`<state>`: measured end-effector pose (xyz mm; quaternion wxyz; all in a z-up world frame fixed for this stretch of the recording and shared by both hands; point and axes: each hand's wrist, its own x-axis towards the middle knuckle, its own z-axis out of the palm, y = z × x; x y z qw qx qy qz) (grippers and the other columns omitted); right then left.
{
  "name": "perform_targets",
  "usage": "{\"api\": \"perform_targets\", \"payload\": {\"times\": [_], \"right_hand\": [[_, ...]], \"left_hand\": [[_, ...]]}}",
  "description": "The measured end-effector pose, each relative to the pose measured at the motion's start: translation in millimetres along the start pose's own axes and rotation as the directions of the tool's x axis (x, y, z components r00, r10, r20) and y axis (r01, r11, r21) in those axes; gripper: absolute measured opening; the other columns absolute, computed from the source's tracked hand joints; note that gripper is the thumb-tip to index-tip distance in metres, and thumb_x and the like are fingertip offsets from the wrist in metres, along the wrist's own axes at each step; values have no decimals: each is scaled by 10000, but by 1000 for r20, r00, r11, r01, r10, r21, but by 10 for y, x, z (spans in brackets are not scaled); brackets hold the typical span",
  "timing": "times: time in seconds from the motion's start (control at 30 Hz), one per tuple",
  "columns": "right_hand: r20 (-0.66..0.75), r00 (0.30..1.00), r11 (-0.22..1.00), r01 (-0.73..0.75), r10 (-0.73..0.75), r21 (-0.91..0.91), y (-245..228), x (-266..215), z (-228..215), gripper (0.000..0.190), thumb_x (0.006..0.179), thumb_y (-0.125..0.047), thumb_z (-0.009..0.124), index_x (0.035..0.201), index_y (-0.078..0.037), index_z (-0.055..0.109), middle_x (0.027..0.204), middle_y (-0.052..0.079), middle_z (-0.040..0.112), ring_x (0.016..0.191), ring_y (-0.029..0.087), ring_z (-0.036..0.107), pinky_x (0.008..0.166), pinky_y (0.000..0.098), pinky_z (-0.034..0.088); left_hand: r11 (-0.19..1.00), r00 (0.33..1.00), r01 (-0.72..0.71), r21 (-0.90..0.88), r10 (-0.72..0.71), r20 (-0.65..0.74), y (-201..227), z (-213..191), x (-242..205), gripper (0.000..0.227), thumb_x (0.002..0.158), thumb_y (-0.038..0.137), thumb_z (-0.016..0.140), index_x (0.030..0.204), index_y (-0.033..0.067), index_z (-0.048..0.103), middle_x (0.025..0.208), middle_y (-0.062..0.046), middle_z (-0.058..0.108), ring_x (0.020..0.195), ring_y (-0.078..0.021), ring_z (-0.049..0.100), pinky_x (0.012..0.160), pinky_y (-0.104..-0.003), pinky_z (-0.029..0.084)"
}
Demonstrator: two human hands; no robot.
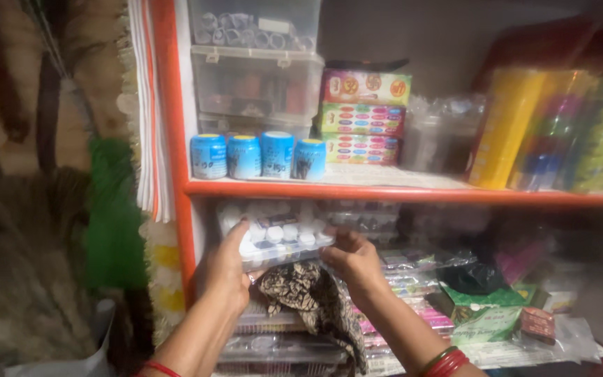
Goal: The person opens a clear plastic container filled with small white round objects, removes some items, and then closes the container. They then place the container back onto a shelf among other items.
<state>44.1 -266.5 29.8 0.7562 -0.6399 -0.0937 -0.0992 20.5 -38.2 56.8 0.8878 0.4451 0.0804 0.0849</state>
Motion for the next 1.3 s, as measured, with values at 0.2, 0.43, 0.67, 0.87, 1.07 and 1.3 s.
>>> {"api": "perform_targets", "payload": {"times": [0.2,0.43,0.67,0.87,1.07,1.3], "right_hand": [[-13,1000,999,-13,13,-53,568,147,-176,549,738,107,527,1259,-38,619,1121,125,710,1040,254,670,875,318,556],[121,948,864,-209,294,-459,953,216,-393,469,890,-100,565,1322,15,709,1035,228,698,827,299,572,754,413,456],[177,980,803,32,92,-595,909,376,-458,489,853,-242,730,1268,1,639,1092,64,747,1009,153,698,893,288,536],[-188,982,992,-28,4,-126,657,413,-388,317,945,-245,598,1104,21,666,912,152,715,784,243,661,686,381,543],[-92,995,912,7,34,410,44,174,-32,183,929,-205,497,1000,-87,618,850,75,670,729,216,663,649,386,555],[0,909,827,379,-416,-415,-12,-407,898,341,1019,-261,413,1197,-61,624,1199,154,683,1116,297,651,997,449,506]], "left_hand": [[999,999,31,-17,-32,-32,-161,-305,-310,416,867,298,704,1213,70,679,1072,-127,770,960,-280,731,879,-490,560],[996,999,38,75,-40,18,-326,-687,-401,500,870,420,683,1229,76,729,1078,-95,789,921,-222,703,775,-381,483],[994,993,75,74,-81,86,-246,-823,-410,508,882,437,635,1264,109,698,1110,-78,792,975,-205,724,843,-402,512],[994,995,41,103,-50,86,-213,-845,-454,487,892,407,631,1268,104,692,1122,-85,797,1032,-209,731,915,-382,515],[995,996,-65,73,59,74,-277,-839,-523,458,866,345,679,1223,62,723,1104,-105,802,1002,-222,753,929,-360,550],[968,993,-121,221,121,12,-550,-920,-241,522,925,407,657,1273,25,726,1137,-90,761,1069,-247,675,931,-399,505]]}}
